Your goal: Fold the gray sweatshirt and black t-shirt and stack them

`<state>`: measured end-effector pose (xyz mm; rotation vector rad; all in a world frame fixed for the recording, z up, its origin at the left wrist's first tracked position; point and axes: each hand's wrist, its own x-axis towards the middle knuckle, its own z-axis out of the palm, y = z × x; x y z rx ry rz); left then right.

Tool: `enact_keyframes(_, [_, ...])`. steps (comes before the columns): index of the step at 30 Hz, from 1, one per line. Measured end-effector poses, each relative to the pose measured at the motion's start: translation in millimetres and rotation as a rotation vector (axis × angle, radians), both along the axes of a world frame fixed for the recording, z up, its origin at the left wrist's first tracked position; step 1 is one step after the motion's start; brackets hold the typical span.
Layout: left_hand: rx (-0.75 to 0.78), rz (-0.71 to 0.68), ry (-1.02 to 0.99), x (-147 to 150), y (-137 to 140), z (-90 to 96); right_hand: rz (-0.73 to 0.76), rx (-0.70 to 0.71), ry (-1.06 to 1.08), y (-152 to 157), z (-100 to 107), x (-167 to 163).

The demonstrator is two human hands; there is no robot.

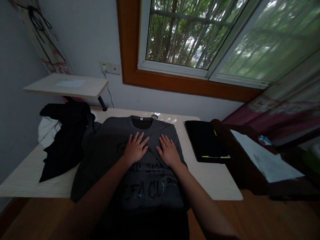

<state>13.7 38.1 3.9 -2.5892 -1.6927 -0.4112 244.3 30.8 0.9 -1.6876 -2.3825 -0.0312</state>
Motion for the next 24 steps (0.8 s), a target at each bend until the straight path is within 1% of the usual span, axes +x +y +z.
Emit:
enact_keyframes(8, [0.008,-0.015,0.018,-5,2,-3.7,0.003,-0.015,0.007,-20,2,19])
enact_keyframes(13, [-0.017,0.015,0.044,-22,3,-4.7,-0.037,-0.034,-0.009,-21,2,20])
enact_keyframes(16, [-0.046,0.052,0.057,-42,6,-3.5,-0.088,-0.059,-0.015,-10,2,18])
enact_keyframes(19, [-0.072,0.114,0.072,-65,12,-3.2,-0.16,-0.069,-0.016,9,2,17])
enact_keyframes(24, [-0.073,0.239,0.099,-103,28,-6.4,-0.225,-0.021,-0.014,40,0,16])
